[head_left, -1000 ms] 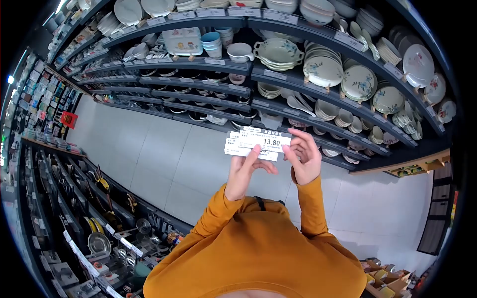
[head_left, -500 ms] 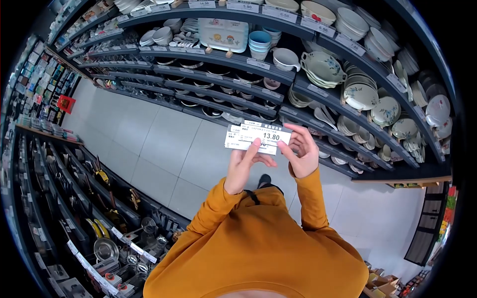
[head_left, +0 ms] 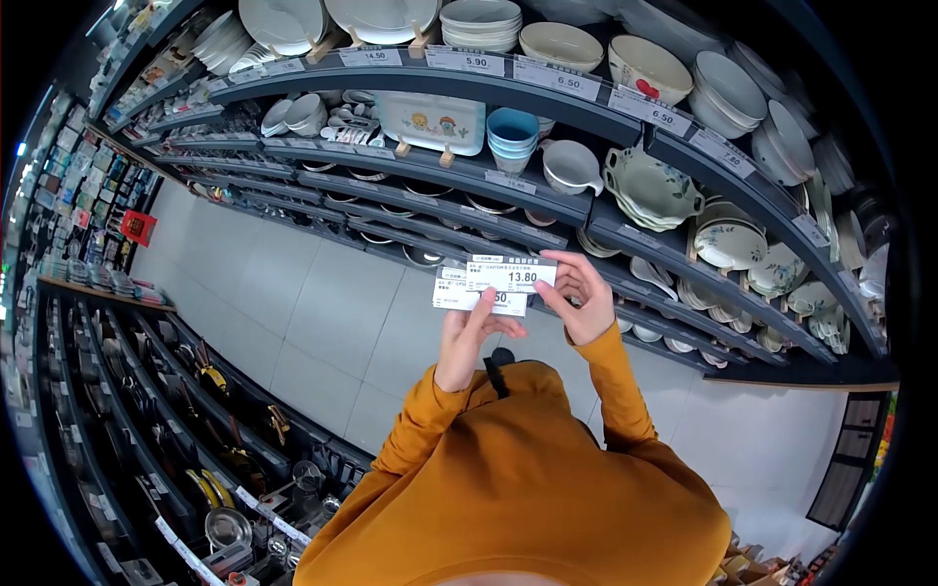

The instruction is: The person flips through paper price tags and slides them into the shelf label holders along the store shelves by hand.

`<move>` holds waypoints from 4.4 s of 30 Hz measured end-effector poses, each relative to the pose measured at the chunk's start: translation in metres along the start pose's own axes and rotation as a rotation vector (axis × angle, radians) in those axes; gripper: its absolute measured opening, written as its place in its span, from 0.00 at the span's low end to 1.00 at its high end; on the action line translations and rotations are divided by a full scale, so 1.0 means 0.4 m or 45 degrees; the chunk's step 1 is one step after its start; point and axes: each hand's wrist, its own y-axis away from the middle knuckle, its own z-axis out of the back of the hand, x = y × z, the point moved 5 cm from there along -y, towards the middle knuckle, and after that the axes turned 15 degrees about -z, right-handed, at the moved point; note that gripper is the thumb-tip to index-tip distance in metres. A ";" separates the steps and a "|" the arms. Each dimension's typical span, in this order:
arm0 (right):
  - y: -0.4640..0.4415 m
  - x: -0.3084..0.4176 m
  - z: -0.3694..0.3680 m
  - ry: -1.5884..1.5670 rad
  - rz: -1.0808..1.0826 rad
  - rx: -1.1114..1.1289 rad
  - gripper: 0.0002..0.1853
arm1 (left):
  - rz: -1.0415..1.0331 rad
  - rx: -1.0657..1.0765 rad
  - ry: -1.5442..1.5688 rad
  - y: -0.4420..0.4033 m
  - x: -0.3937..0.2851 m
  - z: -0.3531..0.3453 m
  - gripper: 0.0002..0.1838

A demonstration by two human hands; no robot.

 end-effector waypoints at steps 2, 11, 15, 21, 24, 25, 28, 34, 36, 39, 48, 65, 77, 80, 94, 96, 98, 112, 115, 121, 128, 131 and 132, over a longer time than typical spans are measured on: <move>-0.032 -0.022 0.022 -0.041 -0.113 0.005 0.20 | 0.058 -0.032 -0.011 -0.021 0.031 0.025 0.19; -0.267 -0.240 0.304 0.525 -0.054 -0.764 0.13 | 0.248 -0.165 0.017 -0.064 0.093 0.096 0.20; -0.324 -0.266 0.321 0.515 -0.068 -0.687 0.12 | 0.237 -0.112 0.176 -0.071 0.105 0.090 0.25; -0.357 -0.270 0.326 0.433 -0.055 -0.599 0.10 | 0.238 -0.109 0.207 -0.080 0.114 0.087 0.29; -0.369 -0.264 0.324 0.472 -0.064 -0.558 0.10 | 0.236 -0.105 0.214 -0.079 0.111 0.081 0.29; -0.370 -0.264 0.322 0.527 -0.100 -0.526 0.10 | 0.243 -0.102 0.214 -0.077 0.112 0.079 0.29; -0.376 -0.284 0.329 0.481 -0.160 -0.503 0.11 | 0.249 -0.089 0.205 -0.078 0.111 0.075 0.29; -0.380 -0.287 0.343 0.469 -0.207 -0.478 0.13 | 0.263 -0.091 0.180 -0.056 0.108 0.080 0.28; -0.387 -0.291 0.351 0.423 -0.175 -0.474 0.13 | 0.263 -0.094 0.173 -0.050 0.107 0.081 0.28; -0.396 -0.303 0.363 0.475 -0.202 -0.444 0.13 | 0.272 -0.112 0.178 -0.042 0.110 0.084 0.28; -0.395 -0.268 0.366 0.688 -0.270 -0.345 0.14 | 0.249 -0.095 0.184 -0.033 0.111 0.080 0.28; -0.354 -0.229 0.316 0.867 -0.029 -0.483 0.07 | 0.281 -0.068 0.214 -0.008 0.131 0.079 0.29; -0.136 -0.184 0.137 0.153 -0.092 -0.462 0.09 | 0.207 -0.051 0.010 0.019 0.070 0.080 0.23; -0.020 -0.165 0.004 -0.283 -0.365 -0.063 0.09 | 0.177 -0.016 -0.046 0.015 0.043 0.074 0.22; 0.209 -0.055 -0.373 -0.297 -0.241 -0.237 0.12 | 0.067 0.161 0.060 0.172 -0.182 0.255 0.22; 0.244 -0.065 -0.437 -0.336 -0.208 -0.242 0.13 | 0.052 0.159 0.054 0.215 -0.222 0.306 0.22; 0.280 -0.057 -0.504 -0.342 -0.222 -0.251 0.12 | 0.054 0.151 0.087 0.258 -0.253 0.350 0.22; 0.376 -0.025 -0.679 -0.264 -0.255 -0.261 0.08 | 0.082 0.241 0.092 0.398 -0.362 0.468 0.23; 0.373 -0.041 -0.682 -0.215 -0.216 -0.221 0.07 | 0.089 0.185 0.052 0.409 -0.350 0.485 0.23; 0.376 -0.046 -0.633 -0.031 -0.244 -0.179 0.13 | 0.097 0.177 0.052 0.419 -0.303 0.482 0.23; 0.339 -0.071 -0.513 -0.144 -0.303 -0.238 0.14 | 0.263 0.143 0.070 0.360 -0.225 0.444 0.23; 0.259 -0.083 -0.443 -0.098 -0.242 -0.312 0.15 | 0.228 0.042 0.088 0.291 -0.210 0.445 0.23; 0.208 -0.091 -0.415 -0.054 -0.200 -0.351 0.15 | 0.215 0.026 0.112 0.261 -0.207 0.443 0.23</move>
